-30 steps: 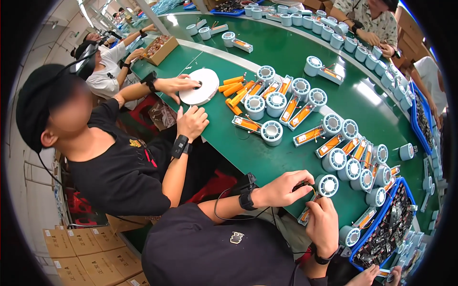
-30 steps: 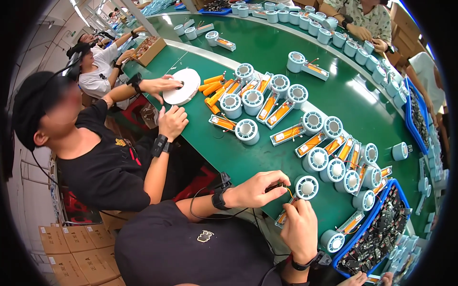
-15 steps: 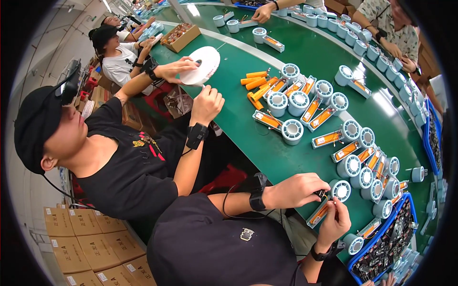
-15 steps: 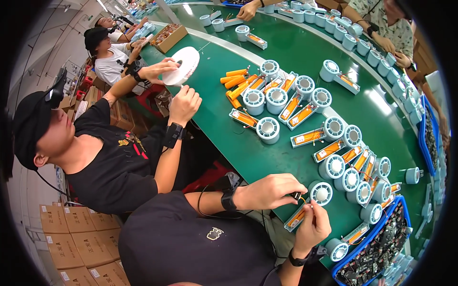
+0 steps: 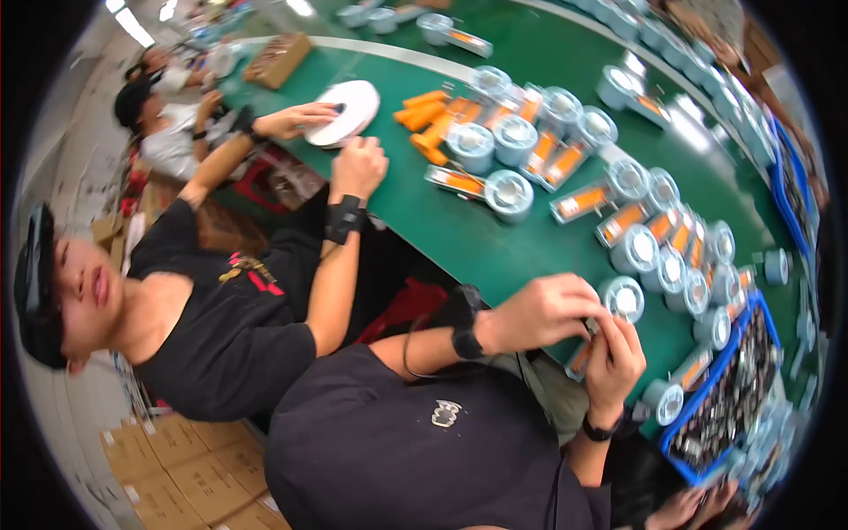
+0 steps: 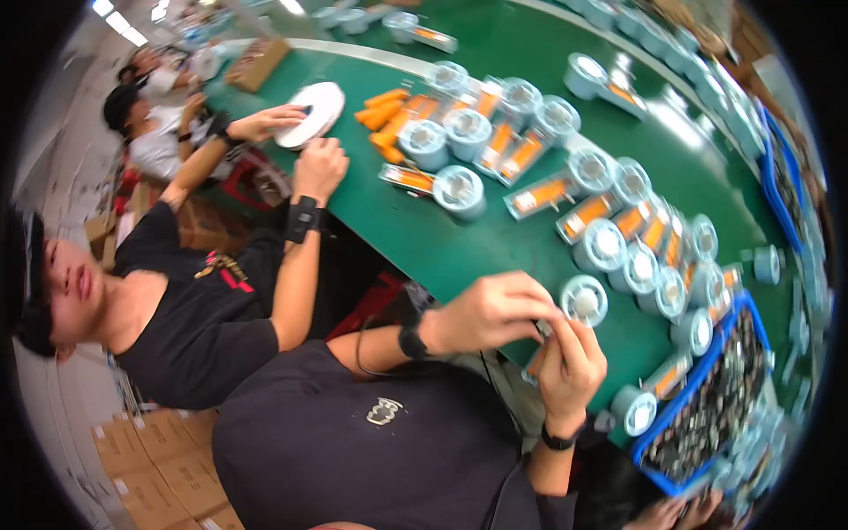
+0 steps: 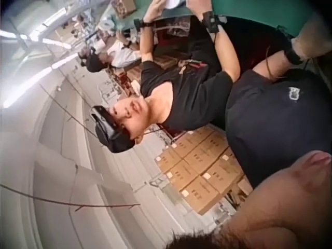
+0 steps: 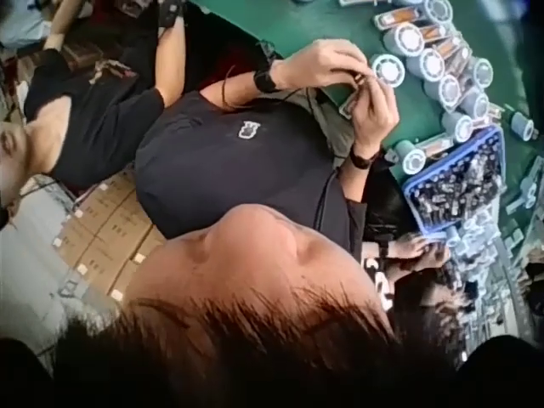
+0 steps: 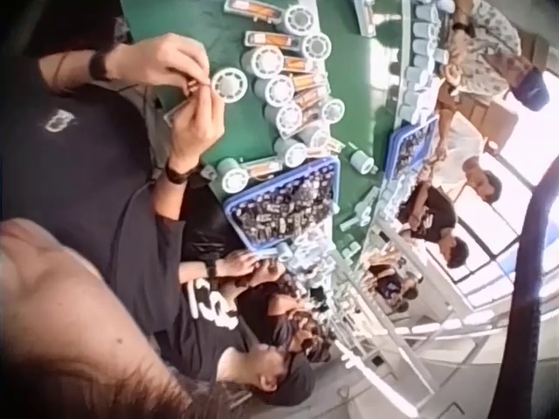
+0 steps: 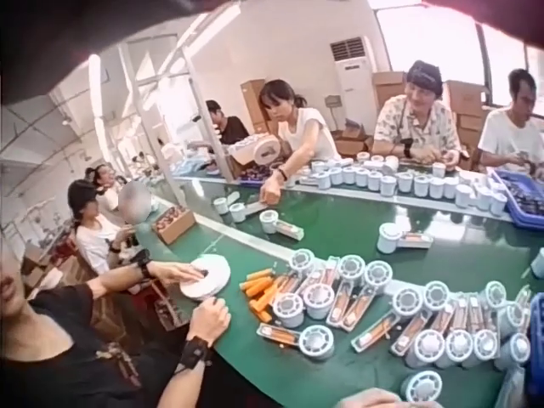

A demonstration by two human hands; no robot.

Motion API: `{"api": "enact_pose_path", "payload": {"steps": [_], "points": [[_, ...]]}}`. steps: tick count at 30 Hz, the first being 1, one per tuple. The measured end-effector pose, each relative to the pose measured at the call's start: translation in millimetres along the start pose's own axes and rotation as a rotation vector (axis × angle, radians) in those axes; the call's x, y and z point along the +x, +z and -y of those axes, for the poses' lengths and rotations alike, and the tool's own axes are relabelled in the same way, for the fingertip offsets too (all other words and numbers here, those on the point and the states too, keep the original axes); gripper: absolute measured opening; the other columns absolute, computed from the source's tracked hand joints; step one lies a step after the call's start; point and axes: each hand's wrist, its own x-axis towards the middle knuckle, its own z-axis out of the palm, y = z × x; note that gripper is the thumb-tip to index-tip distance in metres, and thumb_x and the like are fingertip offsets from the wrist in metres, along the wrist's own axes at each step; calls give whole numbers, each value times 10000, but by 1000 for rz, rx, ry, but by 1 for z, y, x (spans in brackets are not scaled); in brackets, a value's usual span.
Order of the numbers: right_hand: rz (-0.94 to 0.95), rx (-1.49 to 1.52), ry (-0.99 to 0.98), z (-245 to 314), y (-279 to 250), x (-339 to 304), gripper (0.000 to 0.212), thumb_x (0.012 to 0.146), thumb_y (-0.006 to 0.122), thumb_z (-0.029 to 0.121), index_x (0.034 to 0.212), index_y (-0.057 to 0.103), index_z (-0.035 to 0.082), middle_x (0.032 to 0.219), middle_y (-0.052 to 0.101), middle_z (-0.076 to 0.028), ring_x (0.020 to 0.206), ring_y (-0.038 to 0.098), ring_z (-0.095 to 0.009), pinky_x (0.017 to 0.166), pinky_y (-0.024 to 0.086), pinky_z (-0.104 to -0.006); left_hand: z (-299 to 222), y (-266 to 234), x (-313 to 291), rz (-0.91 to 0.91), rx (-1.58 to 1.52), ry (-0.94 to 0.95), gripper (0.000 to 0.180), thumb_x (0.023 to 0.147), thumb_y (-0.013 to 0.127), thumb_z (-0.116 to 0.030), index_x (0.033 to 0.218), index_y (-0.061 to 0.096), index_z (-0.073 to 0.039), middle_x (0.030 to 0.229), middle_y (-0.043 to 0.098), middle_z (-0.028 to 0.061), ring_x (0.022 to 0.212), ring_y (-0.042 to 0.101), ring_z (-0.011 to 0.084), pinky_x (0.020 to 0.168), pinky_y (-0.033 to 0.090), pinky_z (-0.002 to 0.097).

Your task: The person assembles handheld fans by connecting wires from a battery and motor to a circuit board before fitting it into the housing. Once the board is secured, the person places the unit back on the table and repeats the process with another fan.

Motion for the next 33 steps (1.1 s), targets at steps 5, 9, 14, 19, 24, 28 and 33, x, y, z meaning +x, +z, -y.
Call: {"api": "enact_pose_path", "payload": {"steps": [5, 9, 14, 19, 24, 28, 33], "points": [[-18, 39, -39, 3, 2, 14, 146, 874, 682, -71, 1012, 719, -40, 942, 705, -146, 709, 672, -198, 616, 518, -298, 7, -1, -3, -59, -63, -66, 392, 714, 824, 44, 1090, 752, -40, 1047, 720, 98, 948, 702, 267, 796, 596, 353], [-7, 55, -48, 0, 2, 7, 162, 849, 705, -65, 999, 726, -6, 909, 704, -152, 697, 699, -273, 599, 534, -333, 7, 3, -10, -7, -106, -128, 404, 716, 824, 62, 1100, 755, -43, 1052, 724, 98, 955, 710, 258, 803, 603, 343], [25, 35, -143, -6, -3, 12, 175, 848, 713, -57, 1014, 724, -5, 909, 704, -147, 696, 699, -274, 595, 534, -334, 11, 1, -4, -8, -123, -120, 394, 722, 820, 62, 1097, 755, -38, 1055, 723, 102, 949, 713, 255, 799, 603, 336], [4, 5, -175, -11, -1, 6, 225, 849, 665, -92, 1061, 716, -36, 949, 718, -166, 730, 704, -266, 626, 535, -320, 2, -3, 0, 9, -116, -93, 365, 726, 824, 37, 1076, 759, -43, 1045, 719, 103, 949, 708, 256, 814, 593, 350], [8, 49, -111, -11, -2, 0, 211, 887, 644, -67, 1083, 722, -65, 963, 739, -173, 734, 706, -229, 663, 532, -297, 10, 7, 1, -53, -110, 15, 295, 725, 837, -21, 1008, 759, -52, 984, 708, 71, 865, 687, 255, 751, 571, 357], [11, 111, 81, -1, -1, -11, 192, 922, 644, -32, 1095, 713, -79, 984, 743, -170, 737, 688, -180, 665, 521, -284, 6, 16, -5, -150, 18, 87, 265, 716, 842, -39, 964, 753, -55, 956, 703, 54, 843, 679, 250, 719, 560, 349], [-61, 144, 33, -5, 7, -10, 132, 913, 688, -4, 1032, 716, -53, 851, 715, -119, 617, 581, -113, 565, 442, -256, 5, 18, -8, -183, 44, 90, 239, 719, 840, -43, 939, 747, -56, 940, 699, 49, 843, 679, 250, 711, 558, 348]]}}
